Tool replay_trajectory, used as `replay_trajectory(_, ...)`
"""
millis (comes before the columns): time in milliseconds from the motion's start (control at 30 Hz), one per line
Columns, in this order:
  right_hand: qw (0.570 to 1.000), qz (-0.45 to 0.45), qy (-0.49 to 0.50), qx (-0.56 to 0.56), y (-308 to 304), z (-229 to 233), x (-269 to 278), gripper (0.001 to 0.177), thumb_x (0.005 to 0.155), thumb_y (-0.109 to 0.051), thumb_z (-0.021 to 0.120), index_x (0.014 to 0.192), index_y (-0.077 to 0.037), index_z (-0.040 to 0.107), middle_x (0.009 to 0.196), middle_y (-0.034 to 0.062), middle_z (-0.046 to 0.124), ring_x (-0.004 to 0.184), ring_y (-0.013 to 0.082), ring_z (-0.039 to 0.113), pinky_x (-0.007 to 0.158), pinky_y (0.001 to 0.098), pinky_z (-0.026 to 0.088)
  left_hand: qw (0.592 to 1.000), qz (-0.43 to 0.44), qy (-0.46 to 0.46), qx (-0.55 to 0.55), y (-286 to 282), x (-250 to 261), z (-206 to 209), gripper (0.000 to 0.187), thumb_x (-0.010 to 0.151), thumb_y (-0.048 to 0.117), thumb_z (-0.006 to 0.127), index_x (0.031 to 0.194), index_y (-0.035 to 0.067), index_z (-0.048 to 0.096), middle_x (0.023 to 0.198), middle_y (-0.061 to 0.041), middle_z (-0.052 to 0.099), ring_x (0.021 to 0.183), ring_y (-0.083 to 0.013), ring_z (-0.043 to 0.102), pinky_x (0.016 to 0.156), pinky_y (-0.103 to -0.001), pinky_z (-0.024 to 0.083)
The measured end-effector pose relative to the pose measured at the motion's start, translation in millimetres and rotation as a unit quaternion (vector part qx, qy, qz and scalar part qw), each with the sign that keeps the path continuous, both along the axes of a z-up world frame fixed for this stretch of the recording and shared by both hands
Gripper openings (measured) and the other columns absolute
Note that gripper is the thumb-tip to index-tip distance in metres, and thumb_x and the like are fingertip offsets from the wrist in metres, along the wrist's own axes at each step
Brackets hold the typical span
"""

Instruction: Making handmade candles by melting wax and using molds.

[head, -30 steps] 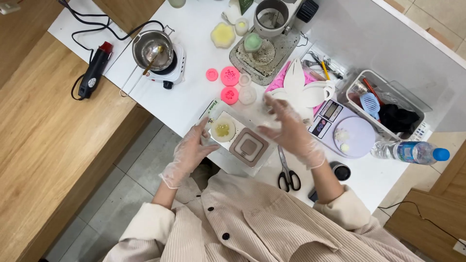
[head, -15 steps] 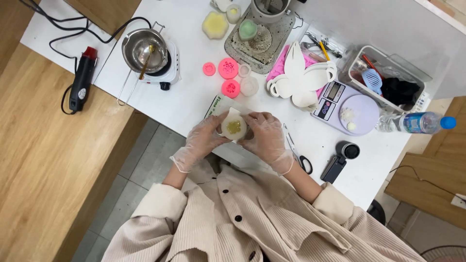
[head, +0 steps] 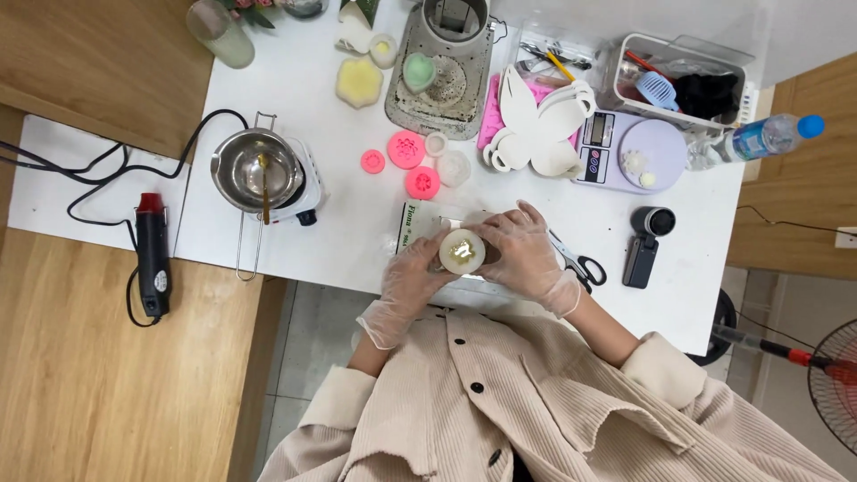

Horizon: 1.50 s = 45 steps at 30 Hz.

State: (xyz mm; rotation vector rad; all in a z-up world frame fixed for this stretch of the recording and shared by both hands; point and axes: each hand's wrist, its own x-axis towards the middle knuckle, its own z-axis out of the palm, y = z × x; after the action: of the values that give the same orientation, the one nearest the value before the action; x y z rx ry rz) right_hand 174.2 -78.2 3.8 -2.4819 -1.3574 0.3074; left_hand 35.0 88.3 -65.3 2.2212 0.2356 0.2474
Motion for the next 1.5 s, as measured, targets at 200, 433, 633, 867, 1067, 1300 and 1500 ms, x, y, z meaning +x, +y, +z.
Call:
replay_trajectory(200,1.000,-0.002,-0.006,-0.002,-0.1,2.8,0.3,0.069,0.061,-0.041,0.090,0.124,-0.020,0.070,0.114,0.0022,0.069,0.118,0.0258,0.059,0.120,0.0542,0.027,0.997,-0.014,0.070,0.011,5.4,4.7,6.9,0.088,0.074,0.040,0.087,0.150,0.016,0.050,0.103,-0.009,0.069,0.094,-0.0273,0.069,0.081,-0.040,0.055)
replay_trajectory(433,1.000,-0.001,-0.013,-0.010,4.9,17.9,15.4,0.071,0.063,-0.049,0.089,0.125,-0.021,0.071,0.115,0.0057,0.069,0.118,0.0300,0.058,0.118,0.0549,0.026,0.999,-0.022,0.038,0.021,16.0,17.7,29.2,0.083,0.076,0.040,0.086,0.148,0.016,0.052,0.102,-0.009,0.069,0.091,-0.0272,0.069,0.080,-0.040,0.056)
replay_trajectory(633,1.000,0.004,-0.029,0.005,11.8,24.9,42.8,0.069,0.065,-0.051,0.088,0.125,-0.021,0.071,0.116,0.0059,0.070,0.119,0.0311,0.058,0.118,0.0542,0.027,0.999,-0.026,-0.009,0.023,30.4,46.4,27.7,0.080,0.077,0.044,0.085,0.144,0.014,0.054,0.113,-0.011,0.070,0.097,-0.0292,0.070,0.083,-0.041,0.055)
replay_trajectory(867,0.999,0.008,-0.045,0.018,30.2,15.0,93.1,0.074,0.065,-0.050,0.087,0.131,-0.019,0.070,0.119,0.0077,0.070,0.119,0.0322,0.059,0.118,0.0534,0.028,0.996,-0.045,0.072,0.035,58.2,104.9,34.3,0.083,0.078,0.043,0.086,0.150,0.020,0.052,0.112,-0.010,0.072,0.101,-0.0275,0.070,0.090,-0.039,0.055)
replay_trajectory(1067,0.998,-0.016,-0.069,0.004,58.5,-4.0,137.8,0.074,0.066,-0.052,0.089,0.127,-0.016,0.070,0.118,0.0106,0.070,0.119,0.0313,0.059,0.117,0.0524,0.029,0.997,-0.062,0.035,-0.038,85.6,160.4,10.2,0.083,0.075,0.031,0.087,0.148,0.018,0.051,0.121,-0.010,0.070,0.103,-0.0251,0.071,0.090,-0.036,0.056)
replay_trajectory(1300,0.995,-0.037,-0.089,0.018,90.7,-51.9,185.9,0.069,0.068,-0.049,0.091,0.126,-0.017,0.071,0.110,0.0115,0.069,0.115,0.0317,0.060,0.114,0.0519,0.031,0.998,-0.056,-0.017,-0.027,112.4,214.8,-40.8,0.077,0.076,0.024,0.087,0.145,0.015,0.054,0.127,-0.012,0.069,0.109,-0.0277,0.071,0.092,-0.036,0.056)
replay_trajectory(1500,0.996,-0.069,-0.065,-0.001,105.6,-92.2,208.0,0.072,0.062,-0.042,0.093,0.126,-0.016,0.073,0.108,0.0111,0.069,0.113,0.0309,0.060,0.111,0.0501,0.034,0.997,-0.039,0.063,-0.035,124.7,244.4,-72.3,0.068,0.077,0.023,0.087,0.140,0.015,0.061,0.118,-0.011,0.069,0.105,-0.0284,0.070,0.089,-0.040,0.055)
